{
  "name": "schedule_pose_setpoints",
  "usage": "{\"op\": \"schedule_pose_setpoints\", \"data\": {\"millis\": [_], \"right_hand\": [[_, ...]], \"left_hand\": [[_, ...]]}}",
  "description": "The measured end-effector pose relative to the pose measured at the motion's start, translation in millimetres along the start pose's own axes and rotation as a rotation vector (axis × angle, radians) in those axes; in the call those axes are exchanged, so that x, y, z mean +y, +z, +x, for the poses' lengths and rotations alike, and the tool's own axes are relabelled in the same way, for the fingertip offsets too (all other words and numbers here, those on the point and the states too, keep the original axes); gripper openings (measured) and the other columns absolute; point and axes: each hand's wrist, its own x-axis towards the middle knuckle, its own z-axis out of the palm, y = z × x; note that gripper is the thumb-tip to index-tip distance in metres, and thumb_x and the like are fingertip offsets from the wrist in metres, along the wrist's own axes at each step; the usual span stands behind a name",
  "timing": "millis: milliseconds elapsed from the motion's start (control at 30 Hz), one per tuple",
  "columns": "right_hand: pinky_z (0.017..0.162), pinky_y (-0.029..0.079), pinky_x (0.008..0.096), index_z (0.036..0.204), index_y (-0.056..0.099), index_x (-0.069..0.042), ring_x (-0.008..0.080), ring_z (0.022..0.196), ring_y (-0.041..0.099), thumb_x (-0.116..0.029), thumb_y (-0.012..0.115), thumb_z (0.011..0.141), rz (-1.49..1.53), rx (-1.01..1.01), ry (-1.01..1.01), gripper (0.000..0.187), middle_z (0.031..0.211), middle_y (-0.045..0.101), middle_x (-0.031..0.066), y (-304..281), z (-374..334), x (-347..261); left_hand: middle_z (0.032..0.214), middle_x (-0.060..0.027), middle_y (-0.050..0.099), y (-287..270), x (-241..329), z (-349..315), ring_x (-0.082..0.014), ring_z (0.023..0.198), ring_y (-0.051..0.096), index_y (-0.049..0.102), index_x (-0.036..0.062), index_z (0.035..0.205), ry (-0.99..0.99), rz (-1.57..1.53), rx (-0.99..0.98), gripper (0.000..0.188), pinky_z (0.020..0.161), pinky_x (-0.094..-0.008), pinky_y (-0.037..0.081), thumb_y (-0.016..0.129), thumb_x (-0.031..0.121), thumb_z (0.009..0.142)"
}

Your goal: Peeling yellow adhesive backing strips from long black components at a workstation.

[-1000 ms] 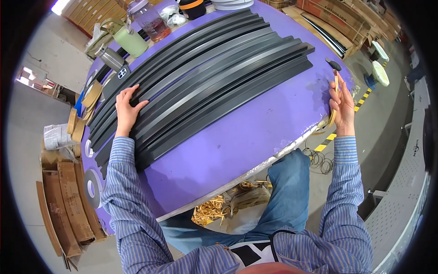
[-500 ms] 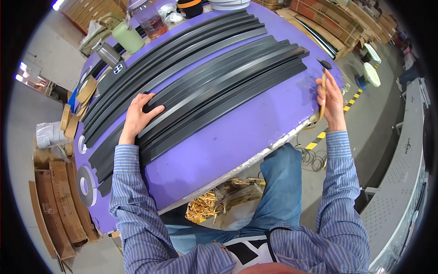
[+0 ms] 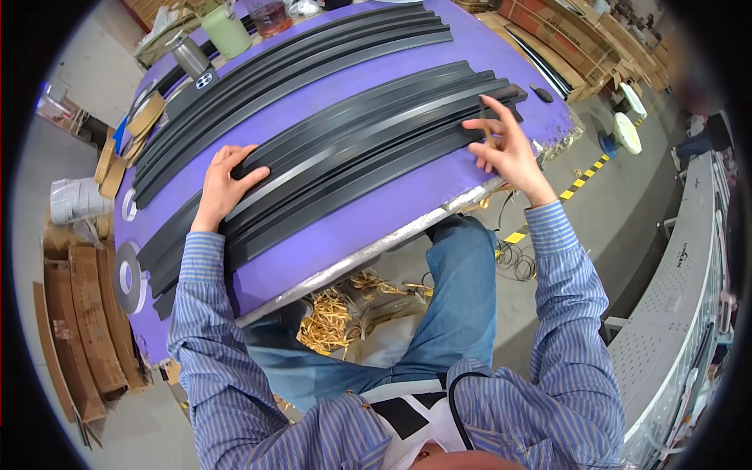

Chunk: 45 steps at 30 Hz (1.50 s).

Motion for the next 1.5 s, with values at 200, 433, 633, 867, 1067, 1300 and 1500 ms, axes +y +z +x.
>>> {"op": "schedule_pose_setpoints", "data": {"millis": [200, 433, 633, 867, 1067, 1300, 1500], "right_hand": [[0.056, 0.048, 0.0260, 0.139, 0.028, -0.015, 0.0127, 0.057, 0.055, -0.001, 0.068, 0.075, -0.505, -0.098, -0.091, 0.077, 0.115, 0.061, 0.0105, 28.5, -1.0, -21.1], [0.062, 0.047, 0.0294, 0.139, 0.028, -0.015, 0.0152, 0.057, 0.053, -0.001, 0.070, 0.070, -0.747, -0.119, -0.273, 0.081, 0.114, 0.061, 0.0100, 28.3, 2.9, -13.2], [0.062, 0.047, 0.0326, 0.139, 0.029, -0.016, 0.0170, 0.058, 0.052, -0.003, 0.072, 0.070, -0.740, -0.132, -0.180, 0.082, 0.117, 0.060, 0.0102, 32.7, -26.9, -24.6], [0.074, 0.049, 0.0321, 0.140, 0.028, -0.017, 0.0215, 0.076, 0.060, -0.004, 0.073, 0.069, -0.772, -0.101, -0.249, 0.084, 0.118, 0.059, 0.0097, 33.6, -26.7, -14.8], [0.085, 0.047, 0.0311, 0.140, 0.028, -0.017, 0.0228, 0.095, 0.062, -0.004, 0.073, 0.070, -0.701, -0.129, -0.173, 0.085, 0.117, 0.060, 0.0086, 33.6, -23.6, -14.4], [0.087, 0.047, 0.0313, 0.140, 0.028, -0.019, 0.0192, 0.097, 0.062, 0.000, 0.075, 0.067, -0.533, -0.169, -0.077, 0.089, 0.114, 0.062, 0.0072, 30.6, -27.1, -20.6], [0.089, 0.047, 0.0314, 0.141, 0.027, -0.019, 0.0195, 0.098, 0.062, -0.002, 0.077, 0.066, -0.594, -0.162, -0.059, 0.092, 0.112, 0.063, 0.0065, 29.5, -28.7, -22.6]], "left_hand": [[0.101, -0.0072, 0.059, -16.2, 53.8, -67.5, -0.0254, 0.094, 0.054, 0.064, 0.0100, 0.111, 0.101, 0.034, 0.094, 0.045, 0.081, -0.0352, 0.042, 0.073, 0.030, 0.072], [0.119, -0.0031, 0.053, -12.4, 73.9, -120.6, -0.0240, 0.108, 0.047, 0.059, 0.0187, 0.120, -0.010, 0.153, 0.153, 0.051, 0.092, -0.0397, 0.035, 0.070, 0.036, 0.074], [0.123, -0.0055, 0.051, -18.4, 78.2, -147.9, -0.0259, 0.111, 0.045, 0.058, 0.0172, 0.122, -0.009, 0.163, 0.116, 0.051, 0.095, -0.0402, 0.033, 0.069, 0.034, 0.075], [0.119, -0.0043, 0.054, -16.9, 60.4, -138.1, -0.0242, 0.109, 0.048, 0.057, 0.0157, 0.121, -0.009, 0.083, 0.188, 0.049, 0.094, -0.0388, 0.034, 0.066, 0.038, 0.078], [0.111, -0.0057, 0.056, -26.3, 45.6, -119.8, -0.0235, 0.104, 0.050, 0.057, 0.0150, 0.121, -0.069, 0.170, -0.004, 0.042, 0.088, -0.0349, 0.037, 0.060, 0.035, 0.084], [0.107, -0.0069, 0.056, -34.2, 58.9, -112.3, -0.0246, 0.100, 0.050, 0.059, 0.0185, 0.119, 0.071, 0.076, -0.075, 0.036, 0.086, -0.0357, 0.039, 0.058, 0.033, 0.086], [0.106, -0.0081, 0.055, -25.9, 57.4, -112.6, -0.0250, 0.099, 0.051, 0.062, 0.0191, 0.117, 0.092, -0.103, -0.176, 0.033, 0.086, -0.0350, 0.041, 0.059, 0.030, 0.086]]}}
